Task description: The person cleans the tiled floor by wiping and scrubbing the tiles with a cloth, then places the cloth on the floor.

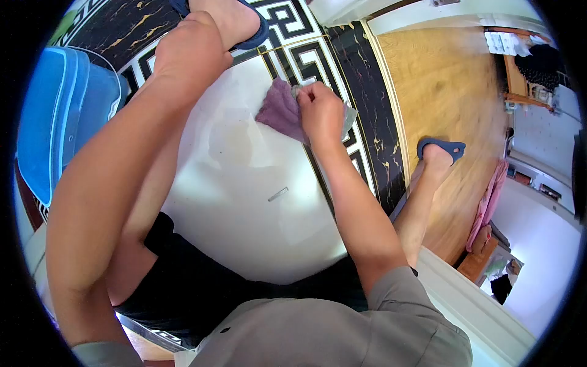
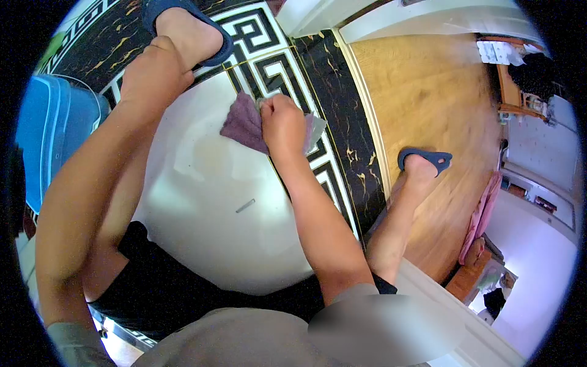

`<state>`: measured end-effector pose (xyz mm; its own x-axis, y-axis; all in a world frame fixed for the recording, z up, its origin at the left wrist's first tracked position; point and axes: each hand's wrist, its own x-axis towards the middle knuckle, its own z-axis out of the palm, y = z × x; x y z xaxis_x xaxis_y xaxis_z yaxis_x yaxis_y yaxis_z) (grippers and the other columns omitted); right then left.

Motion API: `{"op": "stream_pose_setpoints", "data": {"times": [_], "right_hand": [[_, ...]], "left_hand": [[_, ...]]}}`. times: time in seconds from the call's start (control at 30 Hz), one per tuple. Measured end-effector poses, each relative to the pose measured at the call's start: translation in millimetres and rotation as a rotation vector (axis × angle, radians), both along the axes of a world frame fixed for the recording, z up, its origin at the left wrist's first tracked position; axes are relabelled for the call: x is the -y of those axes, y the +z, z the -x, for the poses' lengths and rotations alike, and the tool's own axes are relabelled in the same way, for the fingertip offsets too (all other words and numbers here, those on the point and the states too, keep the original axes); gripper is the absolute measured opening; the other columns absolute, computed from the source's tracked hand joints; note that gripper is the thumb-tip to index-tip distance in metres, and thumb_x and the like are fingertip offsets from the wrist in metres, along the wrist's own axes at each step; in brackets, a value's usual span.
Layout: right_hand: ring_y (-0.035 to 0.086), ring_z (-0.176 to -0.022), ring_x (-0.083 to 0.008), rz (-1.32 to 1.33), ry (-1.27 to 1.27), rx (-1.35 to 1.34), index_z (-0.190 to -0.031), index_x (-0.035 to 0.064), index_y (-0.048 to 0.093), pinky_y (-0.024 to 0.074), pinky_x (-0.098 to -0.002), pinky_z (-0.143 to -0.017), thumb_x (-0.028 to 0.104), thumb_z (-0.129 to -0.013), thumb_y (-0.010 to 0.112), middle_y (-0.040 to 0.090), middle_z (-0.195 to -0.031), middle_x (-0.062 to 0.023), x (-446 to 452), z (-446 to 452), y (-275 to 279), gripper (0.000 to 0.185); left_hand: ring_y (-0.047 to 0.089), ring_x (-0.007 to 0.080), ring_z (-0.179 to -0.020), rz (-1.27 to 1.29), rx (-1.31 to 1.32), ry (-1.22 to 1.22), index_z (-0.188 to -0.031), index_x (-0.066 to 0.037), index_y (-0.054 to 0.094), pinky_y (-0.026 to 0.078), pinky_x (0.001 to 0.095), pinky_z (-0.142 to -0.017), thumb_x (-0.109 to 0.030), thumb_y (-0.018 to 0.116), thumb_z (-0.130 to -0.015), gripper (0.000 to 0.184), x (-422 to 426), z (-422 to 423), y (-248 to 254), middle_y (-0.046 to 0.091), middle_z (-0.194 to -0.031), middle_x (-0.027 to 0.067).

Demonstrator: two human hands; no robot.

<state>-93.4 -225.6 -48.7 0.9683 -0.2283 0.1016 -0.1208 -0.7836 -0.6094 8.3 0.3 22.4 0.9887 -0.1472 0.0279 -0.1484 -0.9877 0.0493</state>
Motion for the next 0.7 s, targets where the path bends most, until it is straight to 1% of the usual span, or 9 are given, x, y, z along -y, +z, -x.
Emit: {"op": "stream_pose_setpoints", "data": {"times": [0.07, 0.17, 0.23, 0.27, 0.33, 0.47, 0.57, 0.6, 0.7], "right_hand": [[0.066, -0.08, -0.0416, 0.004, -0.05, 0.007, -0.081, 0.0023, 0.066, 0.0522, -0.0488, -0.07, 0.011, -0.084, 0.07, 0.068, -0.084, -0.0202, -2.6, -15.2, 0.2, 0.01], [0.067, -0.078, -0.0423, 0.058, -0.011, 0.003, -0.08, 0.0036, 0.069, 0.0533, -0.0494, -0.07, 0.014, -0.084, 0.069, 0.07, -0.082, -0.021, -4.6, -59.7, -6.4, 0.011], [0.068, -0.079, -0.0424, 0.144, 0.034, -0.038, -0.08, 0.0043, 0.07, 0.054, -0.0492, -0.07, 0.015, -0.084, 0.069, 0.07, -0.082, -0.0216, -7.1, -78.4, -0.7, 0.011], [0.068, -0.079, -0.0422, 0.158, 0.046, -0.059, -0.081, 0.0048, 0.071, 0.0542, -0.0491, -0.07, 0.015, -0.084, 0.068, 0.07, -0.083, -0.0217, -5.9, -78.4, 2.4, 0.011], [0.068, -0.081, -0.0419, 0.184, 0.07, -0.104, -0.081, 0.006, 0.072, 0.0547, -0.0488, -0.072, 0.016, -0.083, 0.067, 0.071, -0.083, -0.0217, -3.2, -77.0, 4.2, 0.011], [0.068, -0.08, -0.0425, 0.094, 0.042, -0.222, -0.082, 0.0067, 0.072, 0.0544, -0.0512, -0.074, 0.015, -0.082, 0.067, 0.07, -0.082, -0.0216, 11.5, -43.4, 7.4, 0.01], [0.068, -0.08, -0.0426, 0.1, 0.042, -0.165, -0.083, 0.0069, 0.072, 0.0543, -0.0515, -0.074, 0.014, -0.081, 0.067, 0.07, -0.081, -0.0212, 6.2, -54.7, 2.3, 0.009], [0.068, -0.08, -0.0431, 0.111, 0.077, -0.081, -0.08, 0.0063, 0.071, 0.0543, -0.0516, -0.074, 0.014, -0.082, 0.066, 0.07, -0.081, -0.0215, 2.1, -63.8, -0.9, 0.01], [0.068, -0.078, -0.0445, 0.202, 0.101, 0.008, -0.078, 0.0054, 0.07, 0.0544, -0.0529, -0.074, 0.015, -0.084, 0.063, 0.07, -0.081, -0.0231, -11.2, -99.0, -10.4, 0.013]], "left_hand": [[0.075, 0.0279, -0.087, -0.024, 0.008, -0.032, -0.11, 0.012, 0.056, 0.061, 0.0342, -0.072, -0.034, 0.082, -0.076, 0.062, -1.8, 0.3, 2.6, 0.07, -0.099, 0.0214], [0.074, 0.0287, -0.09, -0.01, -0.05, -0.012, -0.111, 0.012, 0.056, 0.062, 0.0357, -0.073, -0.033, 0.081, -0.077, 0.061, -0.8, -1.0, 7.8, 0.07, -0.1, 0.0217], [0.073, 0.0332, -0.091, 0.003, -0.058, 0.0, -0.109, 0.009, 0.055, 0.061, 0.0395, -0.077, -0.033, 0.081, -0.076, 0.059, -1.0, -0.4, 5.3, 0.07, -0.1, 0.0233], [0.073, 0.0354, -0.092, 0.013, -0.054, 0.005, -0.109, 0.008, 0.054, 0.061, 0.0414, -0.078, -0.033, 0.08, -0.076, 0.059, 0.0, -1.9, 5.0, 0.07, -0.1, 0.0241], [0.073, 0.0356, -0.091, 0.034, -0.028, 0.018, -0.109, 0.008, 0.053, 0.061, 0.0413, -0.078, -0.032, 0.08, -0.076, 0.058, 1.6, -0.7, 4.9, 0.07, -0.099, 0.0237], [0.073, 0.0356, -0.09, 0.029, 0.005, -0.02, -0.109, 0.009, 0.053, 0.061, 0.0409, -0.078, -0.032, 0.078, -0.077, 0.057, -3.8, 0.4, 1.1, 0.071, -0.099, 0.0229], [0.074, 0.0346, -0.089, -0.001, -0.037, 0.004, -0.11, 0.009, 0.053, 0.061, 0.0404, -0.077, -0.031, 0.077, -0.078, 0.056, 1.0, -2.2, 4.3, 0.07, -0.101, 0.0232], [0.073, 0.033, -0.091, -0.006, -0.053, -0.001, -0.11, 0.009, 0.054, 0.061, 0.0388, -0.077, -0.032, 0.078, -0.078, 0.057, 3.3, -1.0, 7.4, 0.07, -0.102, 0.0225], [0.073, 0.0294, -0.096, -0.021, -0.077, 0.018, -0.113, 0.01, 0.055, 0.061, 0.0356, -0.077, -0.034, 0.081, -0.077, 0.062, 2.2, 0.7, 16.5, 0.069, -0.105, 0.0208]]}}
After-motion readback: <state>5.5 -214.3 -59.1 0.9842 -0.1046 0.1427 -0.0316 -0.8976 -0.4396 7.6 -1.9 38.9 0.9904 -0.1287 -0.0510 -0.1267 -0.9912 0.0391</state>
